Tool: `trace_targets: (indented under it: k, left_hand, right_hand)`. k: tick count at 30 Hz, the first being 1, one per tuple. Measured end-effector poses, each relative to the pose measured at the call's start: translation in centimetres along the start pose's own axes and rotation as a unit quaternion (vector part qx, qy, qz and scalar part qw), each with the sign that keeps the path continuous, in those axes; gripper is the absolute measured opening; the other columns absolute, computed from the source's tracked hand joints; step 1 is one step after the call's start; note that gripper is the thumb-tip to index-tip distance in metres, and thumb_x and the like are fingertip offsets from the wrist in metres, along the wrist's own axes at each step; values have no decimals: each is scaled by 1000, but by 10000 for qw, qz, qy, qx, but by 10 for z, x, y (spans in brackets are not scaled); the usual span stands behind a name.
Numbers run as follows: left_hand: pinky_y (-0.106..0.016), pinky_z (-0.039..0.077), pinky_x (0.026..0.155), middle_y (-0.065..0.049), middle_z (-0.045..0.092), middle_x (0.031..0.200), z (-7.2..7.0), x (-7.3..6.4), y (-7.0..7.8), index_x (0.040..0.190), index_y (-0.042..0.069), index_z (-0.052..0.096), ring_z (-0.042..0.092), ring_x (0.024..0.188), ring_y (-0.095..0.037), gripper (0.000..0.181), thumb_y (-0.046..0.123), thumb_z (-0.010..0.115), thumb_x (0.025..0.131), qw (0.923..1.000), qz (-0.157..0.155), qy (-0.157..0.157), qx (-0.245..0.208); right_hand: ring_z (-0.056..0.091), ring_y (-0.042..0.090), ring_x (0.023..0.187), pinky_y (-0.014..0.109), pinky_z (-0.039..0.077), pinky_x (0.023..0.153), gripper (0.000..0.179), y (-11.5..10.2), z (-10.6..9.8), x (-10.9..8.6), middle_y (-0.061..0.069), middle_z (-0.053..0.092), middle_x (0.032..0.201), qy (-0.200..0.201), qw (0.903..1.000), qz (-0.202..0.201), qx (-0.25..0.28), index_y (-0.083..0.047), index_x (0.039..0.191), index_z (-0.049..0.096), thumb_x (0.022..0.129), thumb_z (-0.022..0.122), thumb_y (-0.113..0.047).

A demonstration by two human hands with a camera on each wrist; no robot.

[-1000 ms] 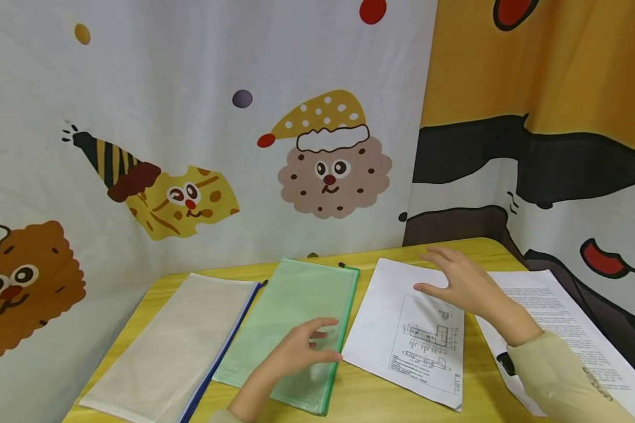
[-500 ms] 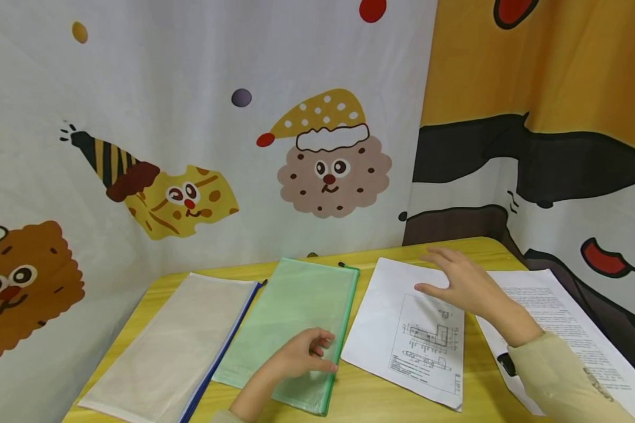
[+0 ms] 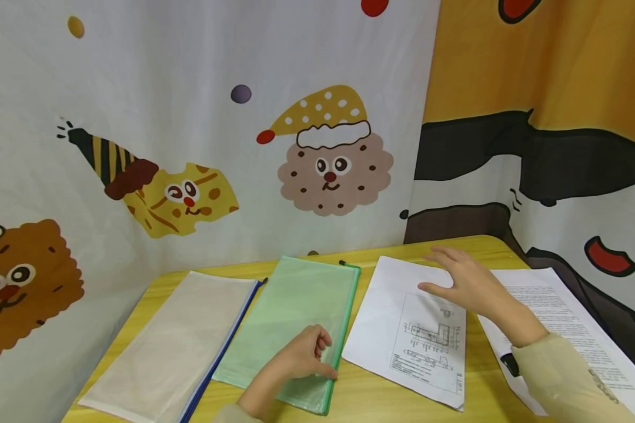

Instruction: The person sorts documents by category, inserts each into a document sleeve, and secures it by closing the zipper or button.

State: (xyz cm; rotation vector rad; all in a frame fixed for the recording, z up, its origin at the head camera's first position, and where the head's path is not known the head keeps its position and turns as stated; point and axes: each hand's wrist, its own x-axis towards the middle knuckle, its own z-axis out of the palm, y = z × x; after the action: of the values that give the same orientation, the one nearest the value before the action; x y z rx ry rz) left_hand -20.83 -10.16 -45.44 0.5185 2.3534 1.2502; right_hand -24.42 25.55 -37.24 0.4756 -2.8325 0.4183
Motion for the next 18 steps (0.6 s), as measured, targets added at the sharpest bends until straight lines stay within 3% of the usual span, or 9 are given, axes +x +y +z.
trace_targets:
  k: [8,18]
  left_hand:
    - [-28,41,69,-11,49,99,-4,-3,-1,109,1,50,44,82,-20,43,4,77,75,9977,-122,-121,-649]
    - [-26,47,64,-13,57,96,-10,-5,-7,106,-2,53,56,78,-17,35,4,73,78,9925,-140,-302,-1173]
  right_hand:
    - [37,44,128,65,35,97,77,4,-2,-3,19,41,142,34,9999,55,-96,-11,131,55,80,54,-69]
    - [36,46,127,67,32,96,77,17,-15,-17,21,40,142,-38,9993,360,24,-8,131,53,81,56,-66]
